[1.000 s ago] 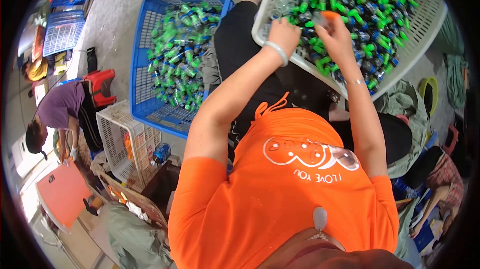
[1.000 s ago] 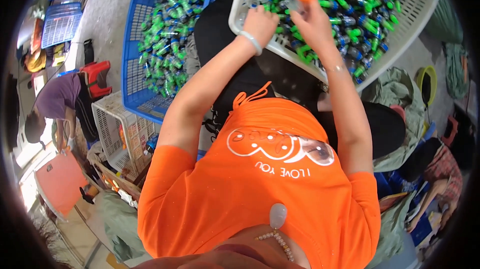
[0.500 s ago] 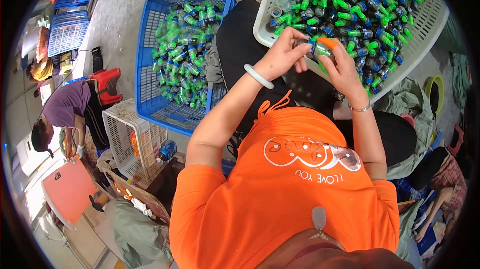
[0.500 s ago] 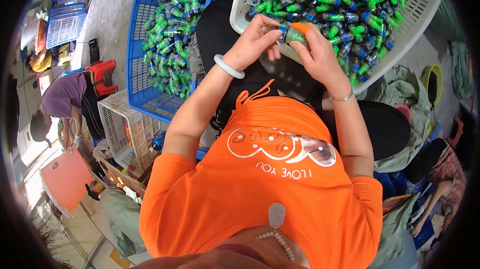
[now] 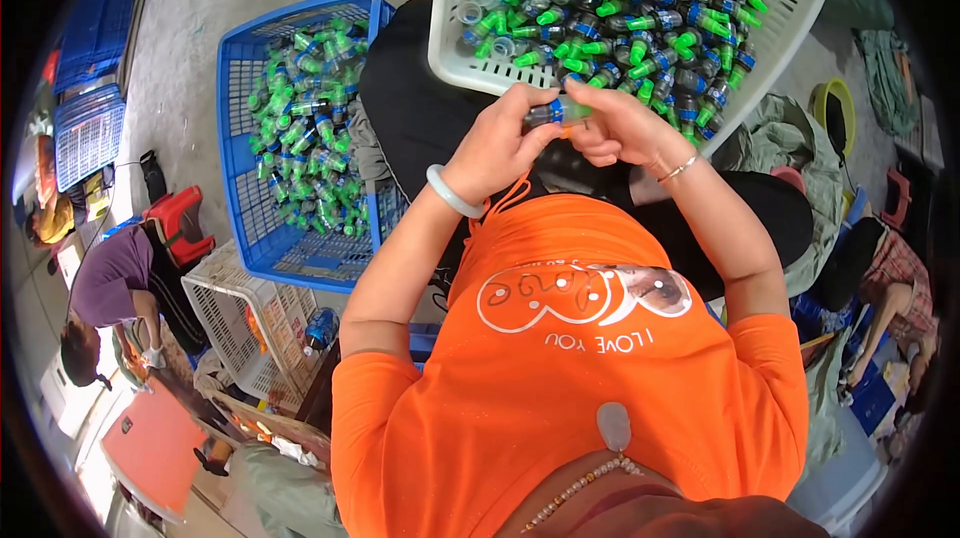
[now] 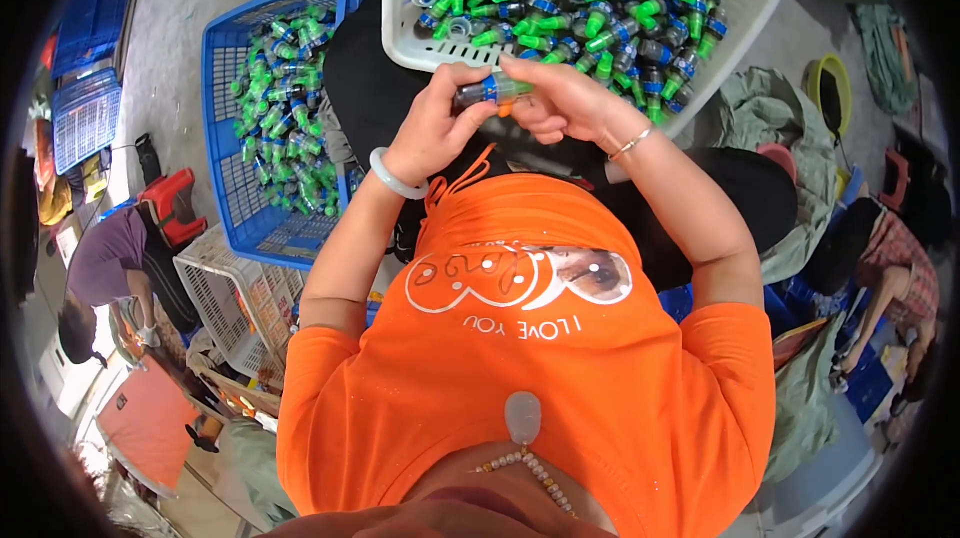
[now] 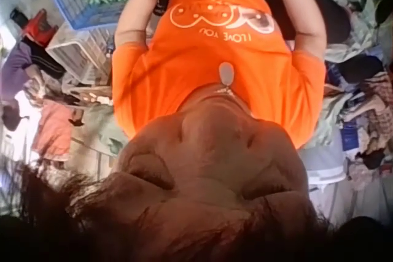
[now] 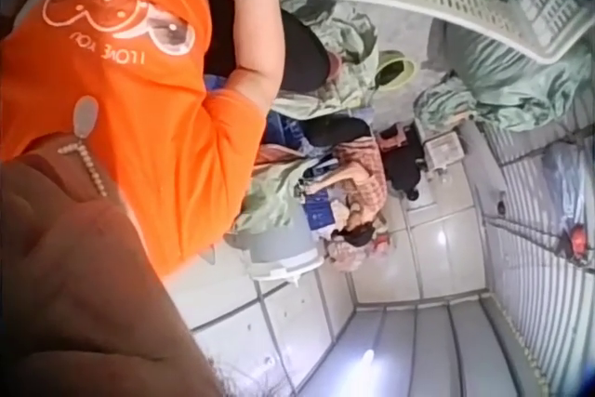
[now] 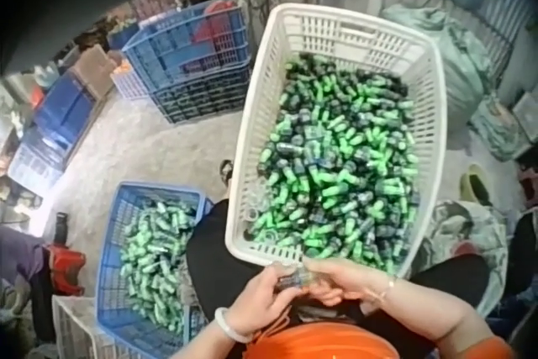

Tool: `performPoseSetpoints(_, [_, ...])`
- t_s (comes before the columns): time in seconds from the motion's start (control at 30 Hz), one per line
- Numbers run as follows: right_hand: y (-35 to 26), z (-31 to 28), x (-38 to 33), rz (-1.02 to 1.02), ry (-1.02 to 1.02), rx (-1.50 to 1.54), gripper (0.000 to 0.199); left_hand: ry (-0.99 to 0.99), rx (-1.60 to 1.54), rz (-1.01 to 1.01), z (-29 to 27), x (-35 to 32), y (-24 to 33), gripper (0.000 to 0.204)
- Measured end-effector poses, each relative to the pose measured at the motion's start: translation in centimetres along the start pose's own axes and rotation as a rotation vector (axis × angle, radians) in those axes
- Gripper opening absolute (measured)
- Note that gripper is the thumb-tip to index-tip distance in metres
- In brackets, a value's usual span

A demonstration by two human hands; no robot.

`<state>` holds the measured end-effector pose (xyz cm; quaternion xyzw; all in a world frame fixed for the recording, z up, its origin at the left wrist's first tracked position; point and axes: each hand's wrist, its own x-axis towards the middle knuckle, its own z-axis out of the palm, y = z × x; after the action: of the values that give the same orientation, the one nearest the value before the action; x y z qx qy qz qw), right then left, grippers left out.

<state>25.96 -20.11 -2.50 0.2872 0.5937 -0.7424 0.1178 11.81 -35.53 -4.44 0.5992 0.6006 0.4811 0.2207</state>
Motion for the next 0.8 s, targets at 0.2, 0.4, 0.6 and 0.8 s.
performPoseSetpoints(0.2, [-0.5, 1.4, 0.0, -1.064, 0.376, -1.191, 0.041, 0.009, -0.988, -0.646, -0.5, -2.1, -0.7, 0.022])
performPoseSetpoints(0.4, [0.1, 1.8, 0.0, -0.815, 0.183, -1.039, 0.040, -0.015, -1.172, -0.677, -0.2, -3.1, -0.1, 0.019])
performPoseSetpoints(0.6, [-0.8, 3.7, 1.4, -0.172, -0.021, -0.599, 0.040, 0.193, -0.905, -0.588, -0.5, -4.6, -0.3, 0.018])
performPoseSetpoints(0.8, [-0.4, 2.2, 7.3, -0.397, 0.282, -0.785, 0.043, 0.660, -0.469, -0.619, -6.1, -6.6, -3.5, 0.019])
